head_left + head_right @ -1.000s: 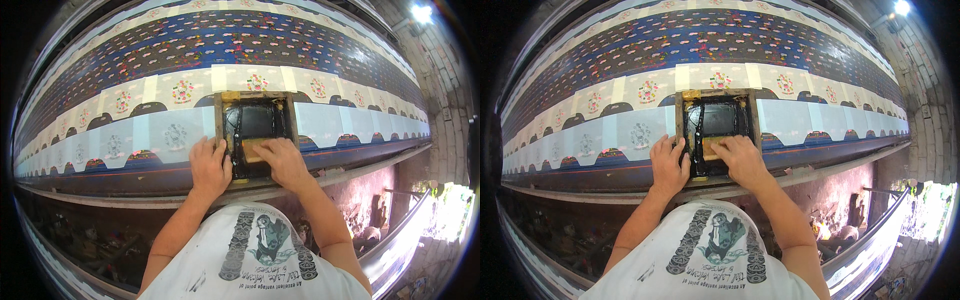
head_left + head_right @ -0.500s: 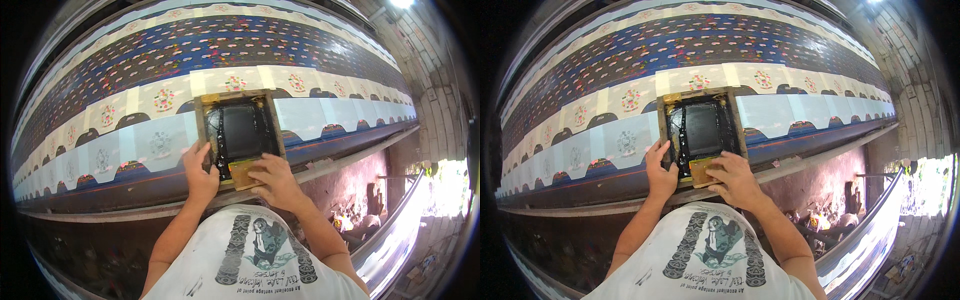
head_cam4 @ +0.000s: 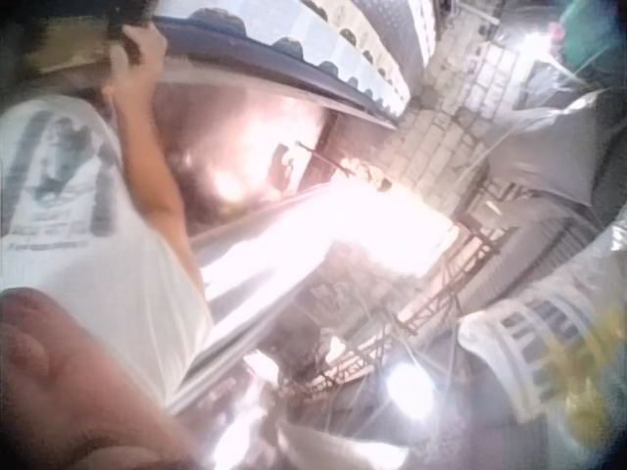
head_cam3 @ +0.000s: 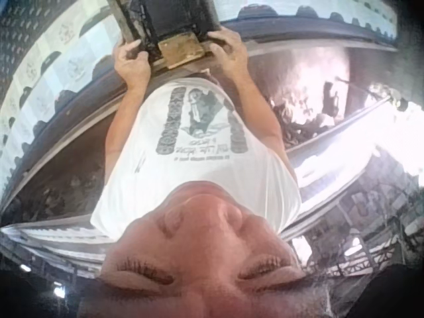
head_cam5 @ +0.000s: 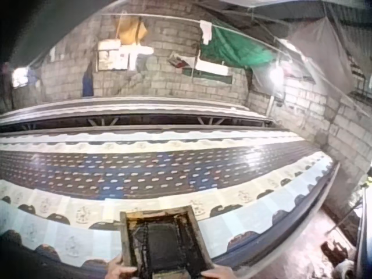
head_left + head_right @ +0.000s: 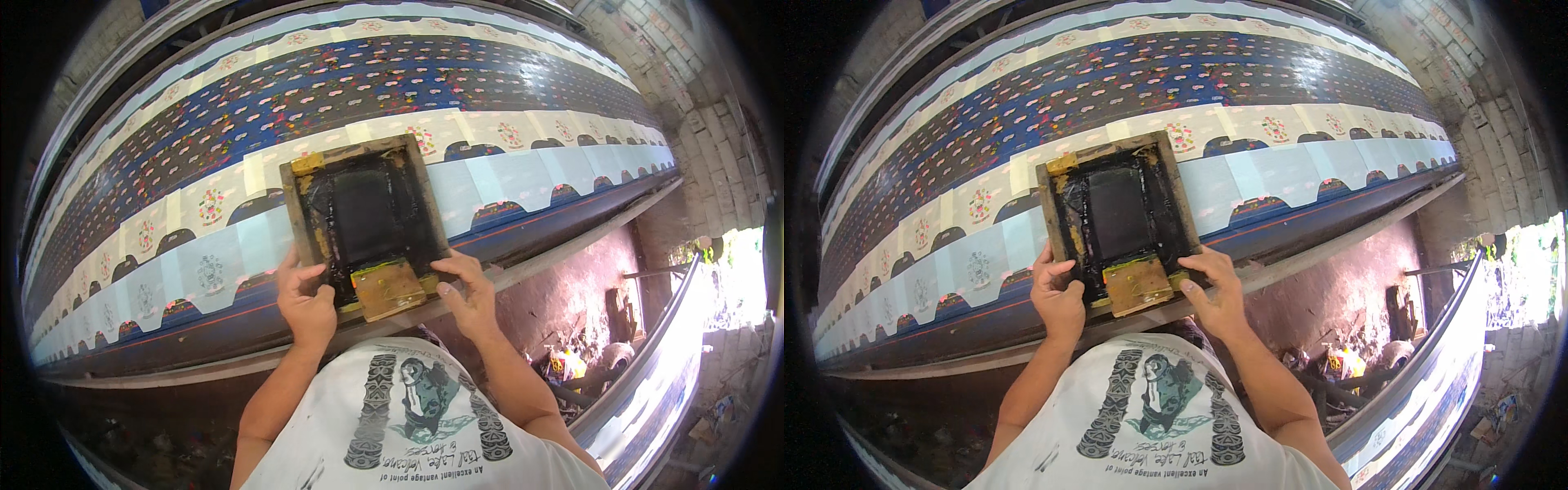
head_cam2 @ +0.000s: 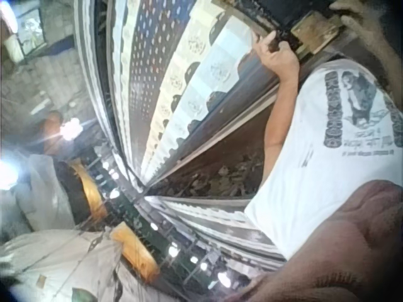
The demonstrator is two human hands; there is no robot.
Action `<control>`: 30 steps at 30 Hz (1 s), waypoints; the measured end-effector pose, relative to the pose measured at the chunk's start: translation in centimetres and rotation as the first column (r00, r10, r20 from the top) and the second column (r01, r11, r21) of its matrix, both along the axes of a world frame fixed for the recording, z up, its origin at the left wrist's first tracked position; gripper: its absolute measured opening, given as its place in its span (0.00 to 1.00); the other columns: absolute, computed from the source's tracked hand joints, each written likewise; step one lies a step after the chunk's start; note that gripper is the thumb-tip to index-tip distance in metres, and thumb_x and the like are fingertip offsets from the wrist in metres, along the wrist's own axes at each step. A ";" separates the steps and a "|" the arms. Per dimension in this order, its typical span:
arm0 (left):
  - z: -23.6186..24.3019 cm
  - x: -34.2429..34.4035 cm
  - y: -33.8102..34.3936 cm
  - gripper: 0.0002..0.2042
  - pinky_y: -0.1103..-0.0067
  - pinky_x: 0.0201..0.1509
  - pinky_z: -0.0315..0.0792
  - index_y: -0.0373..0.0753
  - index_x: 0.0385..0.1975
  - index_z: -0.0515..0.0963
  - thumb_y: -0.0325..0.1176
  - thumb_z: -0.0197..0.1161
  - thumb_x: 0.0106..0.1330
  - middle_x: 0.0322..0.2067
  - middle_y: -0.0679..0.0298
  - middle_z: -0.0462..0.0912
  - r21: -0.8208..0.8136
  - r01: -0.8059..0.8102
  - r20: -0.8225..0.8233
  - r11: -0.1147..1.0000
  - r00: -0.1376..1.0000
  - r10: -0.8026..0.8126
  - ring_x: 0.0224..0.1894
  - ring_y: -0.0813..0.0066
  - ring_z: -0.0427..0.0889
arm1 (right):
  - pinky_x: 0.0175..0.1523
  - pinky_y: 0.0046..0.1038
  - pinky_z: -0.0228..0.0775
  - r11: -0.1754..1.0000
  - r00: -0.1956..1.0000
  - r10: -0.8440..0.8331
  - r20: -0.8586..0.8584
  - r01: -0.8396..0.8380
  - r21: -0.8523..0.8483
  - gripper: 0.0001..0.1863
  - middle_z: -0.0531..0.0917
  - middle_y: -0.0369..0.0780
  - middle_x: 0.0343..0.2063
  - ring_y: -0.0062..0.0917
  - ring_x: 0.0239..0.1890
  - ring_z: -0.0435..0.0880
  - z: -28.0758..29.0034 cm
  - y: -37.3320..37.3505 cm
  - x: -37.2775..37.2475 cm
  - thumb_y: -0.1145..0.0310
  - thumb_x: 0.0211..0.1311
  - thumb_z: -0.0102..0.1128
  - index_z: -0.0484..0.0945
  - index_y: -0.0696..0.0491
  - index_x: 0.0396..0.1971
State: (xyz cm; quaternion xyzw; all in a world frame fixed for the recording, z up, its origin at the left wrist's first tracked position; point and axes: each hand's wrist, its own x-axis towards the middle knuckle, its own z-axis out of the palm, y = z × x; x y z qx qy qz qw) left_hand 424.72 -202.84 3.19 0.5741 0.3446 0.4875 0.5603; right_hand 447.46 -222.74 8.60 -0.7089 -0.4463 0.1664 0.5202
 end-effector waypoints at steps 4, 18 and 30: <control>-0.9 6.5 -2.6 0.20 0.64 0.81 0.73 0.34 0.46 0.85 0.06 0.60 0.57 0.82 0.40 0.66 -0.036 0.021 0.130 0.999 0.991 -0.016 0.82 0.50 0.74 | 0.82 0.48 0.65 1.000 1.000 -0.017 0.017 0.017 0.017 0.20 0.91 0.46 0.57 0.47 0.72 0.80 0.3 -2.2 6.0 0.68 0.68 0.74 0.92 0.54 0.59; -2.7 14.3 -7.3 0.17 0.62 0.85 0.66 0.38 0.42 0.88 0.12 0.68 0.56 0.79 0.39 0.75 -0.014 -0.042 -0.143 0.999 0.989 0.039 0.82 0.47 0.74 | 0.78 0.51 0.70 0.994 0.993 0.083 0.089 -0.077 -0.075 0.22 0.90 0.46 0.59 0.50 0.71 0.82 -1.2 -7.7 16.1 0.72 0.65 0.77 0.91 0.52 0.59; -3.0 15.0 -7.1 0.14 0.66 0.84 0.66 0.35 0.39 0.85 0.11 0.68 0.55 0.80 0.38 0.74 -0.081 -0.039 -0.135 0.996 0.991 0.027 0.83 0.50 0.74 | 0.64 0.47 0.78 0.858 0.614 0.488 0.620 -0.468 -0.212 0.25 0.89 0.47 0.53 0.44 0.57 0.88 2.7 -1.7 12.9 0.76 0.57 0.72 0.89 0.58 0.58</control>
